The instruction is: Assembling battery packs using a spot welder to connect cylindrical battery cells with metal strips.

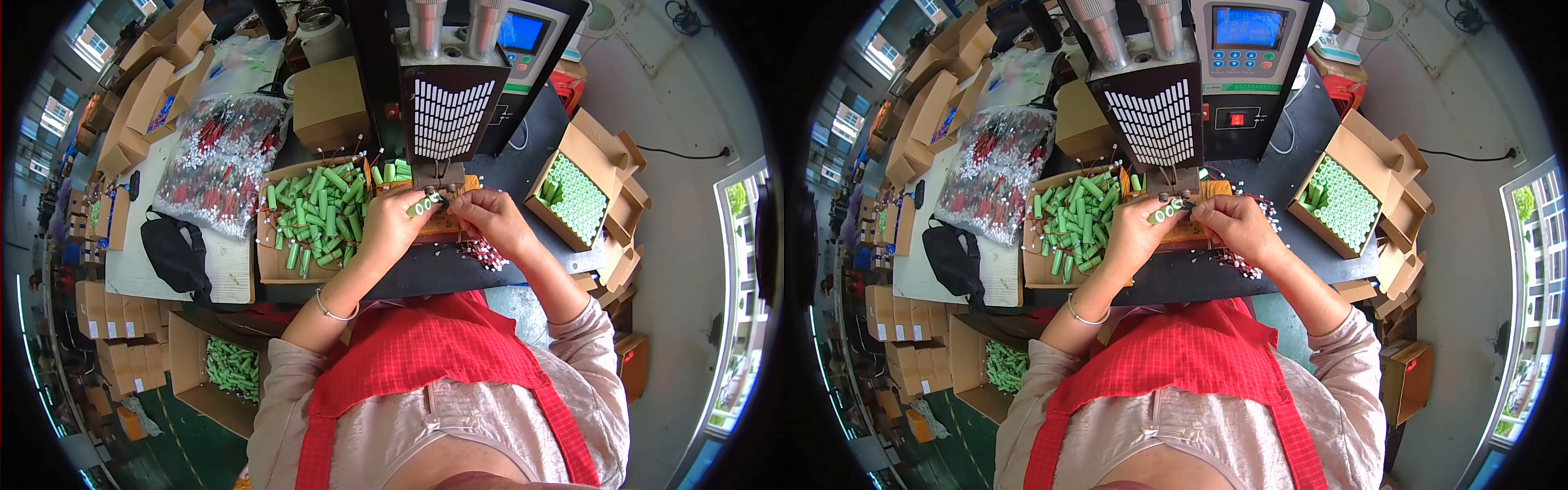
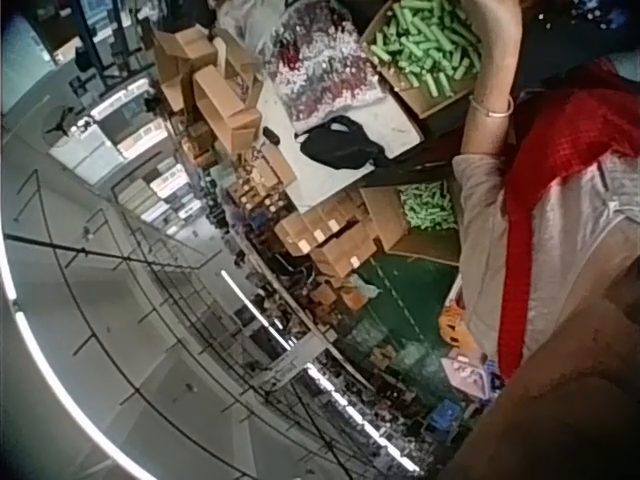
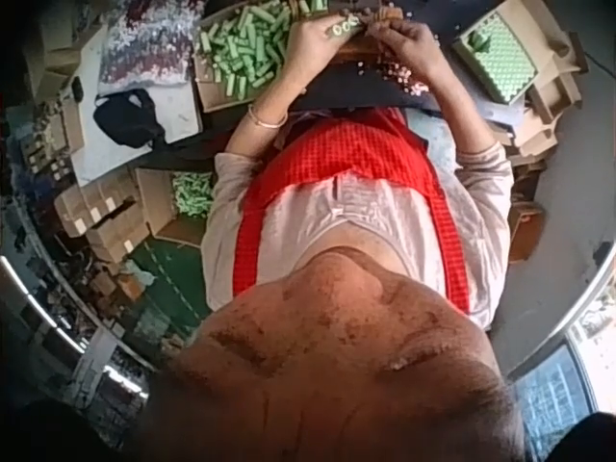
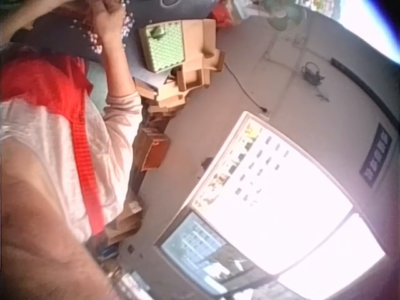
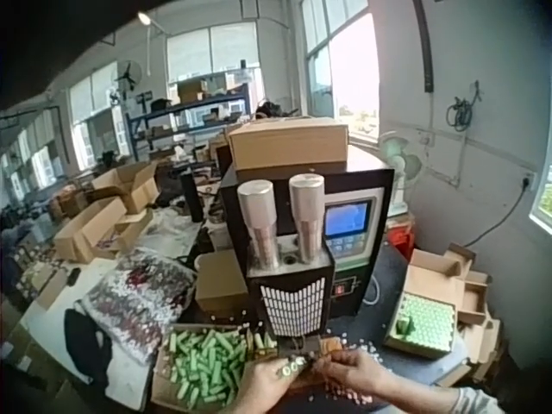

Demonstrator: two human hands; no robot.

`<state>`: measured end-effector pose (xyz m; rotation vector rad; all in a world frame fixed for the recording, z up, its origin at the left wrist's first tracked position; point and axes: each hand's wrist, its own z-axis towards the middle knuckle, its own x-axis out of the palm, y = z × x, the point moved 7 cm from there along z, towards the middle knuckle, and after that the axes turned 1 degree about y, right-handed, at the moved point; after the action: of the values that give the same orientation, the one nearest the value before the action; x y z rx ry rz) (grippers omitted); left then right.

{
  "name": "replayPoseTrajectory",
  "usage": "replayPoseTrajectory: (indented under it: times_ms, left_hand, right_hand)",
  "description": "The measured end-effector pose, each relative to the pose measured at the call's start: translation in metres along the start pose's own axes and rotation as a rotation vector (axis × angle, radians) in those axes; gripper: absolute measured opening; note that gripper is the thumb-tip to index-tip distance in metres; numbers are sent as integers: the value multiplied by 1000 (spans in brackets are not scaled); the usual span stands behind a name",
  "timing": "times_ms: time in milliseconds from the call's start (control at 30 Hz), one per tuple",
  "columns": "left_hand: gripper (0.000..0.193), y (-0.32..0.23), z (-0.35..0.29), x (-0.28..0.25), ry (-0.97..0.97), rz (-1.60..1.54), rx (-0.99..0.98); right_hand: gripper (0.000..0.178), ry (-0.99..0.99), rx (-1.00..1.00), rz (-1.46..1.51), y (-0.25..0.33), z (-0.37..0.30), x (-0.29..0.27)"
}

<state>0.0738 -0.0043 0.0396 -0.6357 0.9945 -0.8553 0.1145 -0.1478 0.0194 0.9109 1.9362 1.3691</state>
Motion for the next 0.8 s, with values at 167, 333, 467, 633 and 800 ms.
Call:
replayPoseTrajectory:
  times_ms: [167, 333, 467, 633, 800]
  left_hand:
    - [15, 2, 2, 2, 30, 28, -24]
    - [16, 4, 5, 3, 37, 59, -35]
    - [16, -8, 1, -5, -24, 185, 82]
    - [21, -9, -7, -11, 28, 180, -61]
    - [33, 17, -21, -1, 190, -677, -514]
  right_hand:
    - [20, 27, 56, 55, -6, 8, -1]
    - [23, 48, 39, 56, -5, 8, 0]
    - [37, 110, 167, 220, -4, -9, 0]
    - [35, 222, 301, 430, -28, -33, 7]
    - [26, 129, 123, 361, -25, -33, 2]
